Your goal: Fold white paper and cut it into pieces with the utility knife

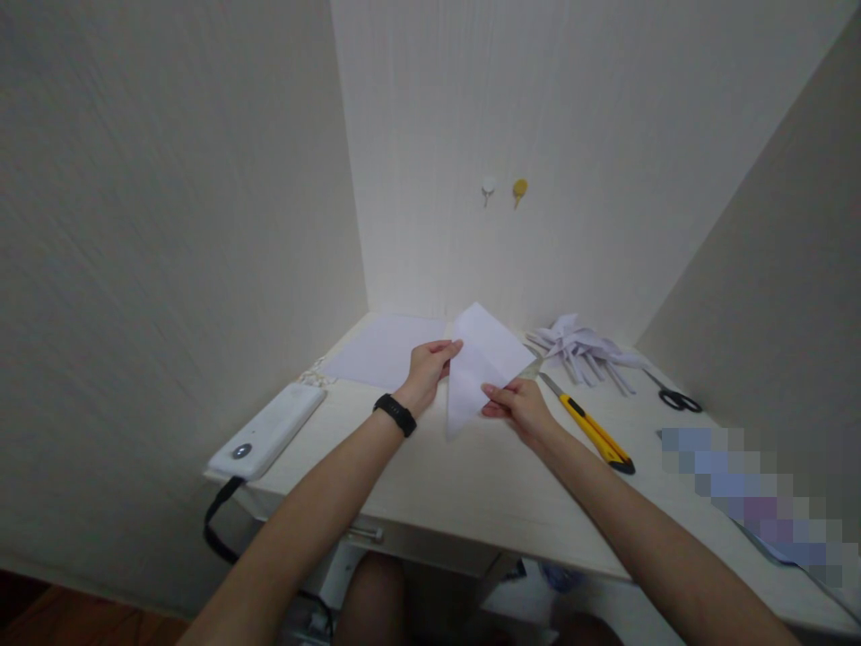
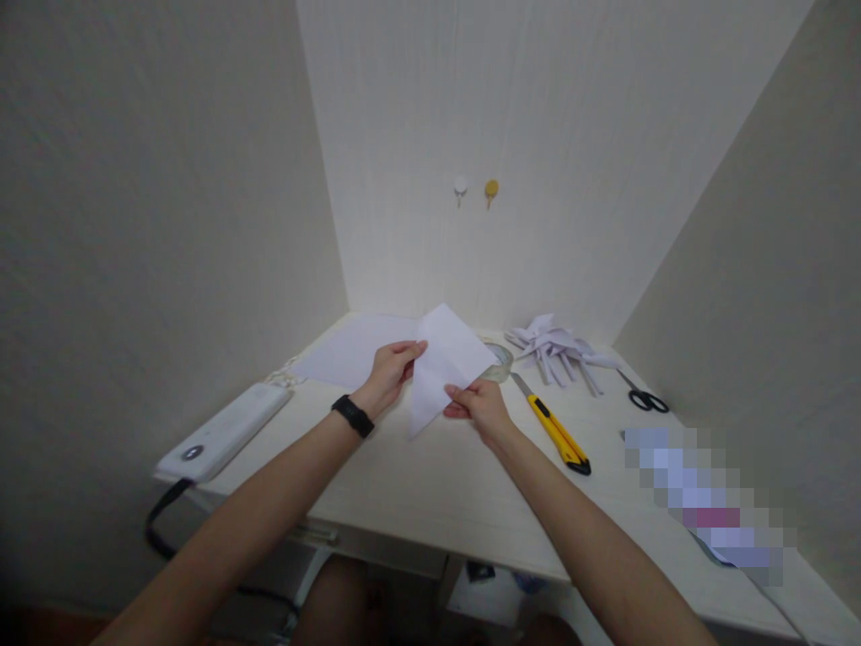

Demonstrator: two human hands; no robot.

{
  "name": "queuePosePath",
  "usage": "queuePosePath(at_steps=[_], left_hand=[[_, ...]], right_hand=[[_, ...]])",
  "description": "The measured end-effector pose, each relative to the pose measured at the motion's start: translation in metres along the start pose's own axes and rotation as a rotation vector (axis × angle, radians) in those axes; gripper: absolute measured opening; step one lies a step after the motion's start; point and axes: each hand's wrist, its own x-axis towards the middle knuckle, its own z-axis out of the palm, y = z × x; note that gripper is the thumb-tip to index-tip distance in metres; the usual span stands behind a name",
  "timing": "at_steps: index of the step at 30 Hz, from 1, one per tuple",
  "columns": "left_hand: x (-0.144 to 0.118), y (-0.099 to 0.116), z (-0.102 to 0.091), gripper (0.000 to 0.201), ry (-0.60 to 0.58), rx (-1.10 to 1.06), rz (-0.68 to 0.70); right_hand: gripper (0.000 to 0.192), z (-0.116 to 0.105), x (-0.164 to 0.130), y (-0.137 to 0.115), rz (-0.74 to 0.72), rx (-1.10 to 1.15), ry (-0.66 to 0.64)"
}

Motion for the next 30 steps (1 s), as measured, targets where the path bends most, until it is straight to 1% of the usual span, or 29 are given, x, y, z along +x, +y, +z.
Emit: queuePosePath(at_steps=[3,7,11,14,19,23,26,28,30], left_hand=[[0.001,0.000,0.000,0.040,0.020,-0.019,-0.012],[-0.001,0.003,0.001,0.043,-0.010,-0.025,-0.021],[-0.001,0.007,0.001,0.041,-0.026,-0.028,-0.003],[0.001,0.010,0.000,0.039,-0.002,-0.050,0.006],[0.001,0.012,0.001,0.034,0.046,-0.056,0.003],[0.001,0.011,0.002,0.029,0.083,-0.039,0.009],[0.003,0.009,0.000,0.030,0.089,-0.047,0.020],[0.004,0.008,-0.001,0.032,0.074,-0.045,0.029],[0.005,0.008,-0.002,0.034,0.008,-0.022,0.019]], right_hand=[[0.039,0.001,0.000,0.000,0.001,0.006,0.002],[0.039,0.000,0.001,0.002,-0.001,-0.010,0.004],[0.036,0.000,0.001,0.005,0.015,-0.011,-0.036],[0.035,0.000,0.001,0.006,0.030,-0.003,-0.066],[0.034,0.000,0.000,0.007,0.041,-0.007,-0.079],[0.034,0.002,-0.001,0.006,0.042,0.002,-0.093],[0.035,0.002,-0.002,0.005,0.043,0.008,-0.098],[0.036,0.002,-0.002,0.006,0.045,0.005,-0.098],[0.036,0.002,-0.002,0.007,0.037,0.000,-0.091]])
